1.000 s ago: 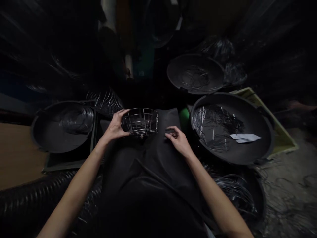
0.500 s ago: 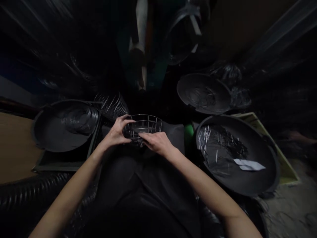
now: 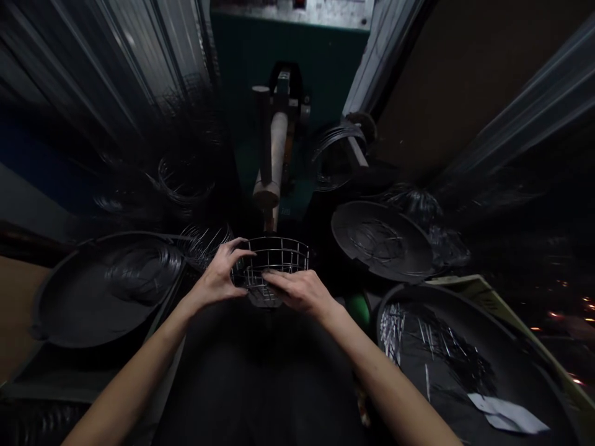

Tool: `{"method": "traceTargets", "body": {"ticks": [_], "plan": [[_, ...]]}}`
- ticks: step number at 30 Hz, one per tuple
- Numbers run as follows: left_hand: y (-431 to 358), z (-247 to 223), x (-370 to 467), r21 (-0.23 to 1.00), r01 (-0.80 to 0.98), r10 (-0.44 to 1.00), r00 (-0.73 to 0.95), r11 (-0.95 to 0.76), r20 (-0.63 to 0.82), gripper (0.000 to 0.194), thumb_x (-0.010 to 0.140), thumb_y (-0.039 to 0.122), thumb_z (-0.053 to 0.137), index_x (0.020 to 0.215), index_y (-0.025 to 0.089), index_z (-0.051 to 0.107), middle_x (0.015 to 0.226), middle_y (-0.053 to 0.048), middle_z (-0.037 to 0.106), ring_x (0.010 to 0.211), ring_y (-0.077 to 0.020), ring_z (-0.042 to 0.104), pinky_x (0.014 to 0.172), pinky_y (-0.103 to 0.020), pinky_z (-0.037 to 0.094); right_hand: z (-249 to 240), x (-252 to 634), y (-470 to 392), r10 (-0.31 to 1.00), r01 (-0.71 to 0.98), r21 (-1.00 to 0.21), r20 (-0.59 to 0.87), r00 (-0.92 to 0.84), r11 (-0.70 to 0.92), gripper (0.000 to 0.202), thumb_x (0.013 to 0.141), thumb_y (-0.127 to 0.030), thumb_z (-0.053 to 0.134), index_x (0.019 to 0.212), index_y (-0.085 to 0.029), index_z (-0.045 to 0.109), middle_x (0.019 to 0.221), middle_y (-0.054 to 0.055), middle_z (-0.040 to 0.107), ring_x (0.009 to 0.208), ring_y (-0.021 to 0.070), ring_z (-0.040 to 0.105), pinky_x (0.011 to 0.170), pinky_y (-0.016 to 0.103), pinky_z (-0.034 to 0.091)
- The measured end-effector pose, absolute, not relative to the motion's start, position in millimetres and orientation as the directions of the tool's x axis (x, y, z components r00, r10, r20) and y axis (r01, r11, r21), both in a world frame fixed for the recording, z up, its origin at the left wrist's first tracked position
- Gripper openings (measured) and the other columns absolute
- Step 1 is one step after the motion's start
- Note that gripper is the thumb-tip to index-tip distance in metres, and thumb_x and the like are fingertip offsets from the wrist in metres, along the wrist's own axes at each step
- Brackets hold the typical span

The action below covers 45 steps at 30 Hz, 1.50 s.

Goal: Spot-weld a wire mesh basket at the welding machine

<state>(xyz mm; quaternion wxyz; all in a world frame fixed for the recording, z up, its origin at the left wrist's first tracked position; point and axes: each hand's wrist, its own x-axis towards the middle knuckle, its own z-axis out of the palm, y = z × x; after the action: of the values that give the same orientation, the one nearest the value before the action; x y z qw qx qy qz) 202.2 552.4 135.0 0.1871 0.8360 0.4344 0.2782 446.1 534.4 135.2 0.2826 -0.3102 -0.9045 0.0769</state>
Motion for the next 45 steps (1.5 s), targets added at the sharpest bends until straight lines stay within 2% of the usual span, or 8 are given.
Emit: {"method": "traceTargets", "body": {"ticks": [11, 17, 27, 32, 35, 37, 41, 45], "plan": [[582, 141, 203, 0.529, 0.603, 0.799, 0.498, -0.598, 0.335, 0.072, 0.056, 0.020, 0.077, 0.124, 0.023, 0.052, 0.137, -0.013, 0.036, 0.128, -0.0337, 0.037, 0.106, -0.050, 0.039, 140, 446, 558, 0.667, 0.568, -0.350, 0.411, -0.621, 0.745, 0.029, 0.096, -0.029, 0.050, 0.122, -0.028, 0.062, 0.118, -0.001, 0.063, 0.092, 0.0176, 0.069, 0.074, 0.028, 0.059], [591, 148, 200, 0.553, 0.596, 0.806, 0.515, -0.582, 0.293, 0.071, 0.056, 0.022, 0.078, 0.122, 0.023, 0.053, 0.137, -0.013, 0.037, 0.127, -0.0333, 0.038, 0.106, -0.050, 0.039, 141, 441, 565, 0.624, 0.545, -0.312, 0.482, -0.614, 0.778, 0.028, 0.096, -0.028, 0.051, 0.121, -0.026, 0.062, 0.115, 0.000, 0.065, 0.086, 0.0174, 0.070, 0.068, 0.027, 0.059], [598, 155, 200, 0.573, 0.595, 0.814, 0.520, -0.563, 0.260, 0.072, 0.056, 0.023, 0.078, 0.123, 0.024, 0.053, 0.137, -0.011, 0.038, 0.128, -0.0320, 0.038, 0.107, -0.049, 0.038, 144, 442, 568, 0.634, 0.574, -0.289, 0.485, -0.603, 0.766, 0.026, 0.095, -0.026, 0.054, 0.120, -0.022, 0.062, 0.113, 0.000, 0.067, 0.093, 0.0146, 0.068, 0.077, 0.021, 0.057], [601, 153, 198, 0.610, 0.549, 0.805, 0.520, -0.571, 0.286, 0.068, 0.056, 0.030, 0.079, 0.119, 0.022, 0.055, 0.133, -0.010, 0.044, 0.128, -0.0294, 0.041, 0.109, -0.046, 0.036, 146, 440, 565, 0.617, 0.566, -0.282, 0.533, -0.579, 0.775, 0.025, 0.096, -0.026, 0.053, 0.119, -0.021, 0.062, 0.112, 0.001, 0.068, 0.094, 0.0140, 0.068, 0.077, 0.021, 0.056], [602, 153, 199, 0.636, 0.554, 0.829, 0.484, -0.538, 0.279, 0.067, 0.055, 0.031, 0.079, 0.118, 0.022, 0.055, 0.134, -0.009, 0.046, 0.128, -0.0294, 0.042, 0.109, -0.046, 0.037, 147, 438, 554, 0.639, 0.616, -0.276, 0.581, -0.504, 0.738, 0.024, 0.097, -0.026, 0.051, 0.118, -0.019, 0.062, 0.115, 0.004, 0.067, 0.097, 0.0145, 0.066, 0.083, 0.022, 0.055], [604, 153, 200, 0.652, 0.554, 0.843, 0.464, -0.517, 0.274, 0.067, 0.055, 0.031, 0.079, 0.117, 0.023, 0.056, 0.134, -0.009, 0.047, 0.127, -0.0294, 0.043, 0.108, -0.046, 0.037, 147, 436, 548, 0.674, 0.686, -0.299, 0.638, -0.373, 0.663, 0.022, 0.097, -0.028, 0.051, 0.111, -0.018, 0.064, 0.111, 0.007, 0.067, 0.095, 0.0156, 0.066, 0.083, 0.024, 0.054], [616, 154, 202, 0.651, 0.562, 0.851, 0.440, -0.511, 0.288, 0.066, 0.054, 0.033, 0.080, 0.116, 0.023, 0.057, 0.133, -0.009, 0.047, 0.127, -0.0292, 0.043, 0.108, -0.046, 0.037, 147, 432, 551, 0.740, 0.787, -0.364, 0.651, -0.168, 0.499, 0.026, 0.096, -0.038, 0.052, 0.088, -0.018, 0.065, 0.089, 0.007, 0.062, 0.071, 0.0146, 0.061, 0.064, 0.024, 0.049], [630, 152, 201, 0.651, 0.558, 0.849, 0.436, -0.515, 0.298, 0.069, 0.053, 0.036, 0.082, 0.115, 0.022, 0.057, 0.131, -0.010, 0.047, 0.127, -0.0297, 0.043, 0.108, -0.047, 0.037, 148, 429, 563, 0.799, 0.779, -0.443, 0.588, -0.121, 0.444, 0.026, 0.094, -0.041, 0.054, 0.086, -0.018, 0.064, 0.084, 0.004, 0.058, 0.068, 0.0140, 0.056, 0.061, 0.024, 0.043]]}}
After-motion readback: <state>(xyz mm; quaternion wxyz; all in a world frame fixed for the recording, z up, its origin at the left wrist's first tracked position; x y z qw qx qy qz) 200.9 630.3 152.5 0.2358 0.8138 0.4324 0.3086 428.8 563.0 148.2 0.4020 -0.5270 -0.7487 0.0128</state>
